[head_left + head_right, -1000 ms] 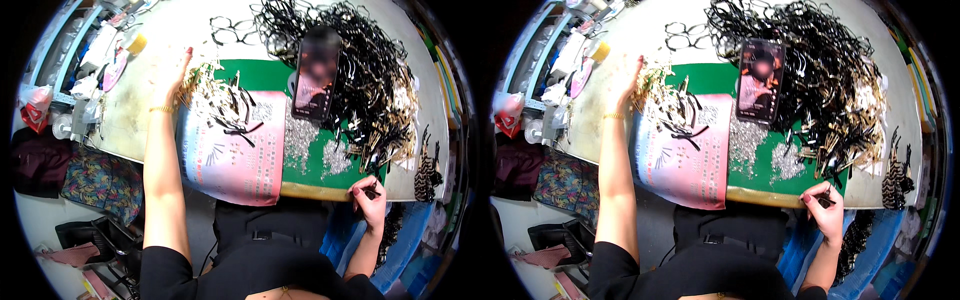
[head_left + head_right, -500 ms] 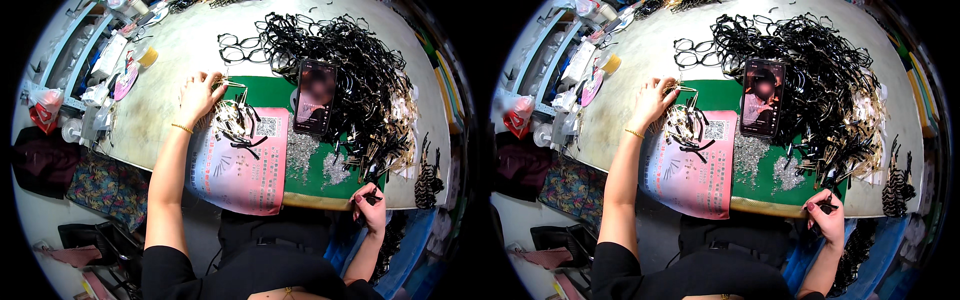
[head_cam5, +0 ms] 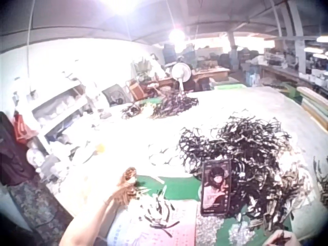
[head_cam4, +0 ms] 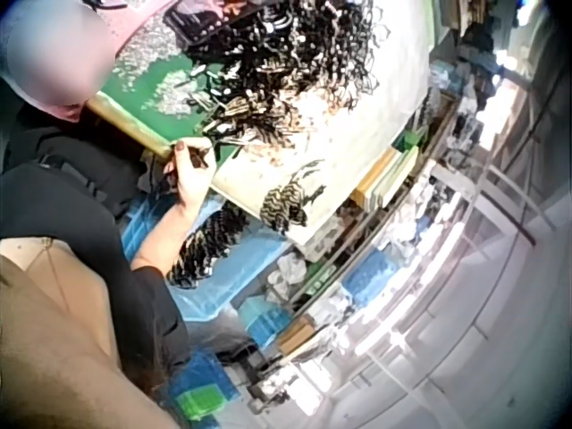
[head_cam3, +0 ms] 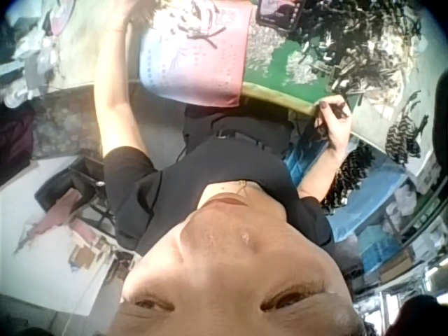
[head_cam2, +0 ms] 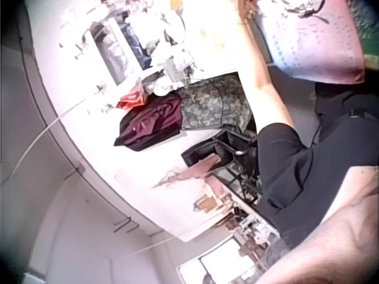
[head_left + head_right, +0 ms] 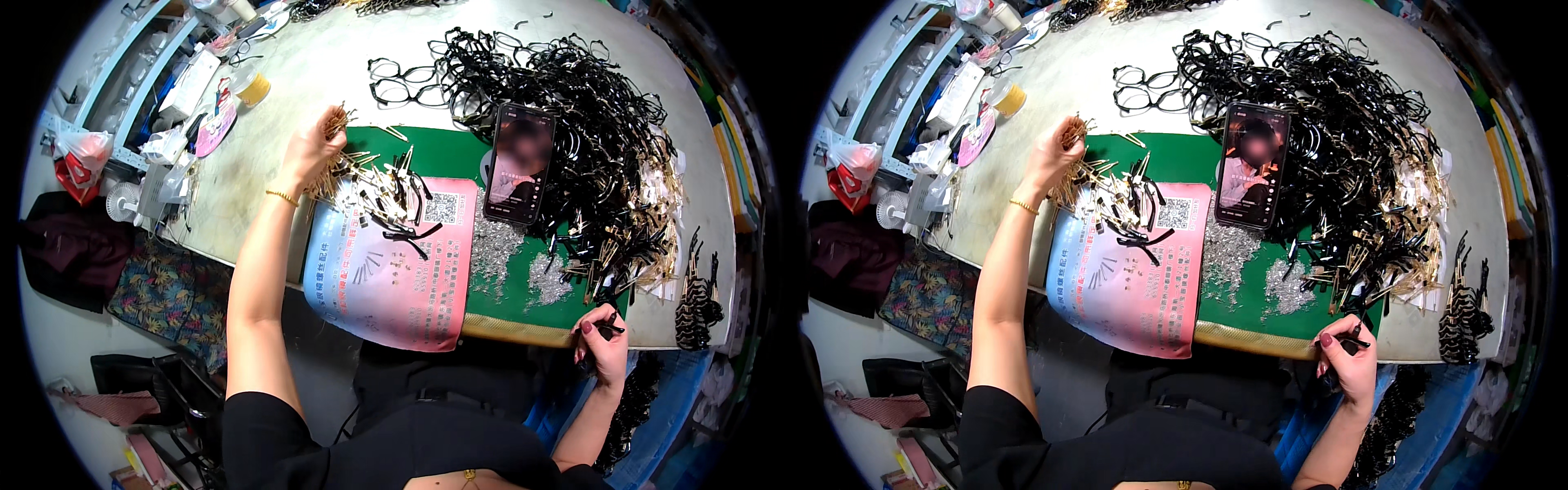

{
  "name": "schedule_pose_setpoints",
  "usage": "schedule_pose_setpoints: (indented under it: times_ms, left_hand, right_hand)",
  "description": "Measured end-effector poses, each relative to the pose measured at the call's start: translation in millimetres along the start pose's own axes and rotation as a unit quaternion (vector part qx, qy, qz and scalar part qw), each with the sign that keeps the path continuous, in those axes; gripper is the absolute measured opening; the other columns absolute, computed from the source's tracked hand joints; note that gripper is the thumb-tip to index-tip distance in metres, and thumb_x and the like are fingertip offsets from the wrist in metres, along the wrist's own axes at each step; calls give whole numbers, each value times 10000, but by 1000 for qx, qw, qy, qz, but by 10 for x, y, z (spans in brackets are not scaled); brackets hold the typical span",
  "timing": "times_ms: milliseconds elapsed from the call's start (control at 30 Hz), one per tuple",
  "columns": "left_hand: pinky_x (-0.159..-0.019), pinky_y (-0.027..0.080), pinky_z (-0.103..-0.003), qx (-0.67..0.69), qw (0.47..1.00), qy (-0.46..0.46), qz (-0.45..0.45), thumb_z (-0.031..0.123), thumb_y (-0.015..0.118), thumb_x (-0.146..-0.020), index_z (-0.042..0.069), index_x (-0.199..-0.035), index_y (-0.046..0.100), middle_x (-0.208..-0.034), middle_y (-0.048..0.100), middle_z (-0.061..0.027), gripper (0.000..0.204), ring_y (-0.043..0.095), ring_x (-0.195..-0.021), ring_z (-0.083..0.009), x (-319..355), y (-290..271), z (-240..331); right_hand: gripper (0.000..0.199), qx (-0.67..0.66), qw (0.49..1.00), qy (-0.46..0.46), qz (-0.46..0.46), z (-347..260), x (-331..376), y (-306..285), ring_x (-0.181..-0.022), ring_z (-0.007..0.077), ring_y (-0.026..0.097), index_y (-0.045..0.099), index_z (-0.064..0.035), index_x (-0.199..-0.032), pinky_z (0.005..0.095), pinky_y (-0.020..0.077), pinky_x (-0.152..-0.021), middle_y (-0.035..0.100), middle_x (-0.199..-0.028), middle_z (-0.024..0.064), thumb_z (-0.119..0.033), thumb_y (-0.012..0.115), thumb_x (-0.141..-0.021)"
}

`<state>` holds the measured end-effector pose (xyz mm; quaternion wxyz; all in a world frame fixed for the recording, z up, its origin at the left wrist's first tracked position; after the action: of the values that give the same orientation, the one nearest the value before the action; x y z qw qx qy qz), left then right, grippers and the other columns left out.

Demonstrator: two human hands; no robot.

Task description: The person assembles eyeglasses by hand at a workbench. They pick up frames and small metal parts, attach the parts to the frames, and place the assembled glasses on the table. The process is repeated for multiple units.

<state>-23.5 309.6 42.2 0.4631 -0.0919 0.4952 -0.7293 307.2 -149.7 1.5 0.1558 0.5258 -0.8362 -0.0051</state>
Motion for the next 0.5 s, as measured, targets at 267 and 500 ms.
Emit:
schedule_pose_setpoints:
  times_ms: [267,500]
  left_hand:
    - [-848,539,-392,-84,981,36,-172,191,765,-843,61,-1114,646,-1035,687,-129,324,673,-977,-293,530,-52,530]
    - [-872,518,-407,-121,977,80,-155,311,748,-897,71,-1173,636,-1120,667,-166,382,653,-1005,-334,-356,171,623]
  right_hand:
    - [180,-6,1000,-2,0,35,6,7,-517,96,544,540,0,-912,252,494,-466,666,-855,130,-84,695,-949]
    - [163,11,1000,3,9,26,10,-17,-517,91,551,565,-5,-913,242,492,-473,674,-839,106,-102,691,-948]
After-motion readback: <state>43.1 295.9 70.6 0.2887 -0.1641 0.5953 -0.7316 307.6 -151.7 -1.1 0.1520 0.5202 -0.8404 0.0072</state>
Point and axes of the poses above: each hand's wrist, its own x-axis away from the middle knuckle, its own y-axis out of the palm, z = x × y, the point moved 6 cm from there along -x, towards the middle knuckle
